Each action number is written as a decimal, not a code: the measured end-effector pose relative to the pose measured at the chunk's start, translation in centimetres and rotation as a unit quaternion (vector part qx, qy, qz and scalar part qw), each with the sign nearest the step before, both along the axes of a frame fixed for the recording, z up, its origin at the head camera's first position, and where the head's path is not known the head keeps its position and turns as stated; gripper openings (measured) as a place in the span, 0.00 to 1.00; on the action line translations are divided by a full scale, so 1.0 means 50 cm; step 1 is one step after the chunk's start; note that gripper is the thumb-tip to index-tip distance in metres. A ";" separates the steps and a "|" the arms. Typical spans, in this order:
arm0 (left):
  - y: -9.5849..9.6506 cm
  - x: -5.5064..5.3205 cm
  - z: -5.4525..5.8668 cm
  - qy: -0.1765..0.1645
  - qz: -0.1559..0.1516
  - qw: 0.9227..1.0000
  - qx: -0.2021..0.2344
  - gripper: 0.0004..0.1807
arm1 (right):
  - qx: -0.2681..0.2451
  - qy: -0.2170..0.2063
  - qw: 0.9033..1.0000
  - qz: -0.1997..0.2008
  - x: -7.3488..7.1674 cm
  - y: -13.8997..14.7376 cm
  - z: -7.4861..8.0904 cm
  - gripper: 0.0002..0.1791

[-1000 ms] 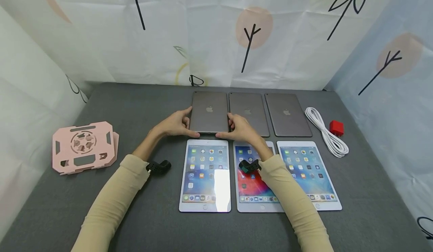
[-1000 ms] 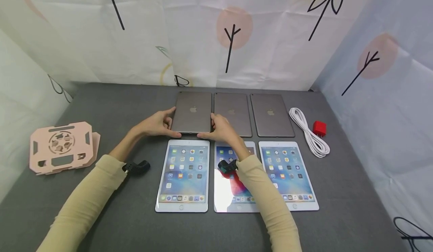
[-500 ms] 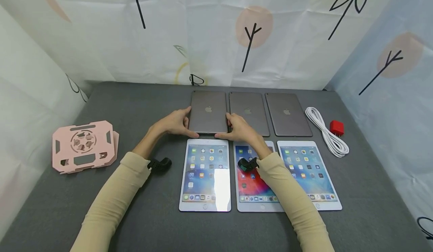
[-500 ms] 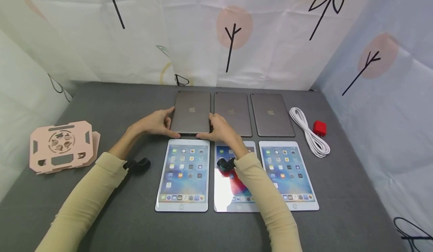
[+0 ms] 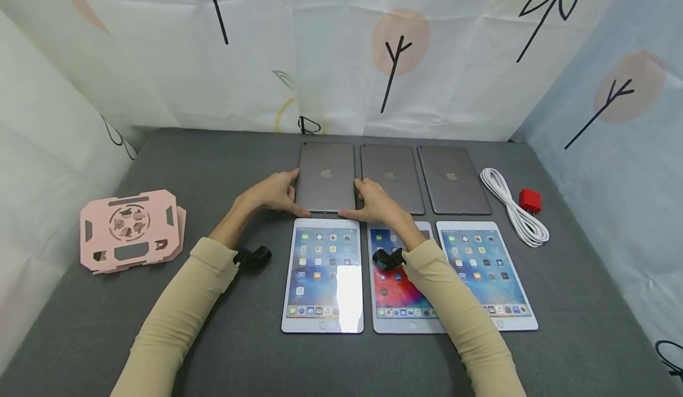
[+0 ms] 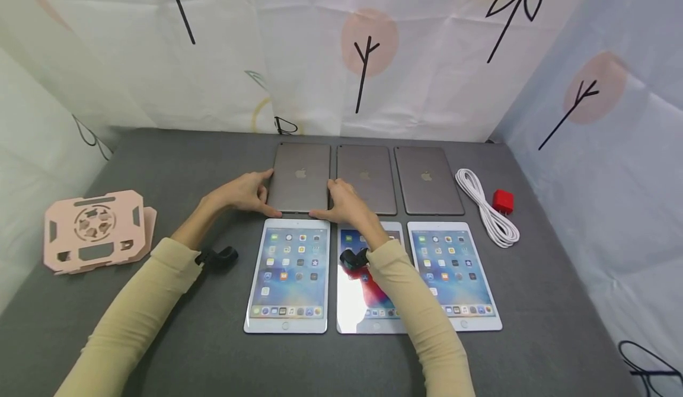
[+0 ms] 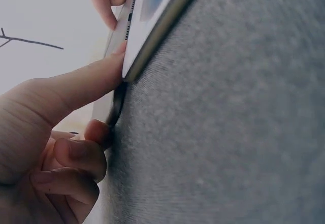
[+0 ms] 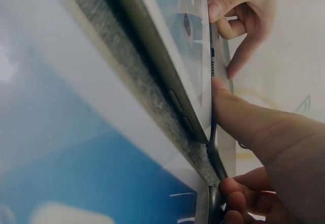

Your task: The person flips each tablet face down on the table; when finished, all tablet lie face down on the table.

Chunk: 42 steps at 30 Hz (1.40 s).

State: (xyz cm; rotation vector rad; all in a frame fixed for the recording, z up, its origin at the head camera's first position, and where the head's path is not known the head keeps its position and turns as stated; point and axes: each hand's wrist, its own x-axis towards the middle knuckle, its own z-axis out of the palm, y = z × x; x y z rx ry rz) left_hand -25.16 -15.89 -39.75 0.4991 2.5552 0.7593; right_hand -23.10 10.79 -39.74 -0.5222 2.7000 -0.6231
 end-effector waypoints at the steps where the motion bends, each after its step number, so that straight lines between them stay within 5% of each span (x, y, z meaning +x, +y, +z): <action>1: -0.001 0.000 0.000 -0.001 0.001 1.000 0.001 0.69 | 0.002 0.000 1.000 -0.001 0.000 -0.001 0.000 0.54; 27: -0.010 0.013 -0.012 0.008 0.016 0.999 0.044 0.68 | -0.028 0.017 0.999 0.029 0.004 0.010 0.000 0.49; 36: 0.009 0.017 -0.002 0.116 -0.015 0.990 0.074 0.58 | -0.121 0.016 0.991 0.053 0.018 0.083 0.020 0.40; 42: 0.065 0.029 0.019 0.123 -0.054 0.985 0.109 0.54 | -0.131 0.017 0.990 0.057 0.029 0.180 0.049 0.39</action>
